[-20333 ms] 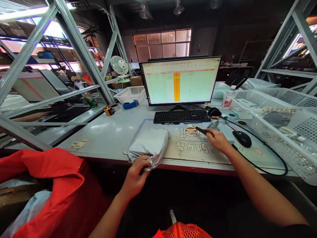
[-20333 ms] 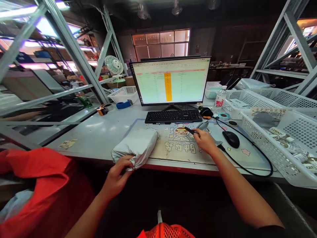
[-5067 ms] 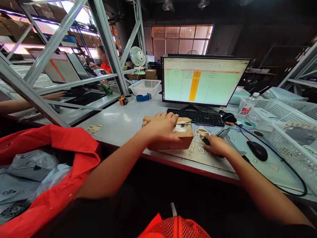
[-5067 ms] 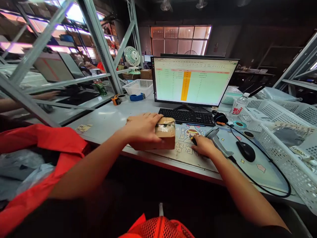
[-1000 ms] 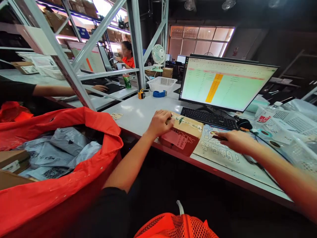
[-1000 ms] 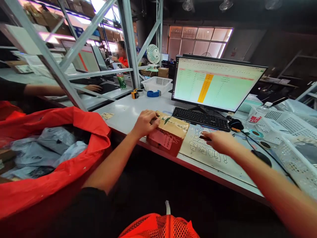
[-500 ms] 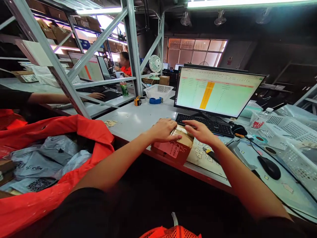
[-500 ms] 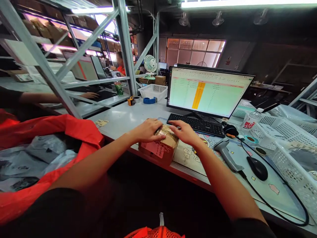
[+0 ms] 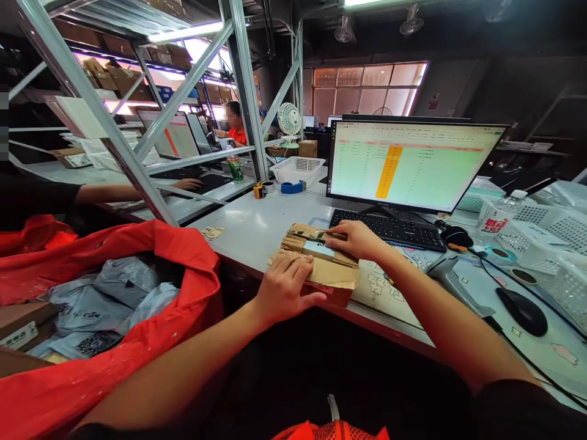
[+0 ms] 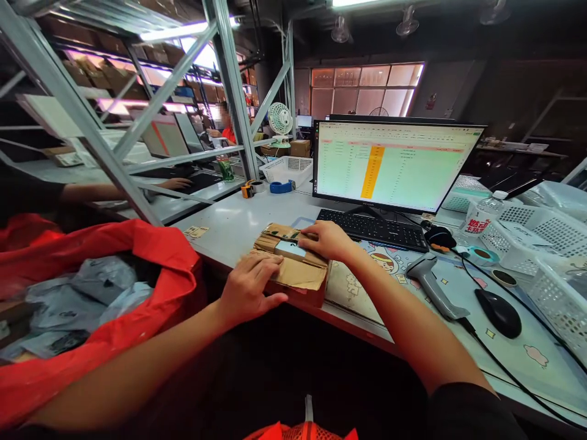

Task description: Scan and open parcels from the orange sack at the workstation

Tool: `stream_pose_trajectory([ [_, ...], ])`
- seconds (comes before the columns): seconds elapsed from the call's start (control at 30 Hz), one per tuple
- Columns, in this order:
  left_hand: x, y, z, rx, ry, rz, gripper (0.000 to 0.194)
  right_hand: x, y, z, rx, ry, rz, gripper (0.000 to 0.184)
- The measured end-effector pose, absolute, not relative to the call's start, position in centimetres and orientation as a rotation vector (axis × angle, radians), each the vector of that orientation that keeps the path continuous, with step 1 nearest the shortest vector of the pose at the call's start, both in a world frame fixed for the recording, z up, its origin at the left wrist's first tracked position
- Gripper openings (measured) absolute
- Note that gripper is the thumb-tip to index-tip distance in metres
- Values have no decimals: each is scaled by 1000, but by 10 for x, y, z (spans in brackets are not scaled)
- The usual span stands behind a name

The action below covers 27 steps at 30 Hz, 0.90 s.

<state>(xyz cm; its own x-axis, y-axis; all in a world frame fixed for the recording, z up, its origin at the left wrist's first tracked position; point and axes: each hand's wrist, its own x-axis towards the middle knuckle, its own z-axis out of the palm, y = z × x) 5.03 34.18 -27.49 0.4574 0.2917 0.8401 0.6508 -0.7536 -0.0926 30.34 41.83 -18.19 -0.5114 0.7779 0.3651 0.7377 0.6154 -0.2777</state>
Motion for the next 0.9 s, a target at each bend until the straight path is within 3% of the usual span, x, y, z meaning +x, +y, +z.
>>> stream_pose_trajectory([
  [0.07,44,335,-253,-2502,-939,-1070,42,306,423,-174,-1181,-2277,196,33],
  [0.17,46,340,-207,-2702,-1192,-678,33,311,435,-165,-1257,-1961,788,39],
  [0.27,60,357,-167,-2727,-1257,-255,56,310,447,-169,-1294,-1712,1246,33],
  [0.43,87,386,-143,-2710,-1139,66,69,303,454,-187,-1222,-1518,1259,52],
  [0.57,94,406,-144,-2683,-1134,175,68,333,440,-209,-1019,-1169,1169,56],
  [0.7,86,402,-141,-2655,-1073,32,56,387,387,-258,-1001,-1101,998,64],
  [0.8,72,376,-147,-2633,-1131,-301,60,410,329,-302,-937,-1167,890,83],
  [0.9,65,347,-170,-2657,-1180,-648,43,403,270,-330,-740,-1285,873,111],
])
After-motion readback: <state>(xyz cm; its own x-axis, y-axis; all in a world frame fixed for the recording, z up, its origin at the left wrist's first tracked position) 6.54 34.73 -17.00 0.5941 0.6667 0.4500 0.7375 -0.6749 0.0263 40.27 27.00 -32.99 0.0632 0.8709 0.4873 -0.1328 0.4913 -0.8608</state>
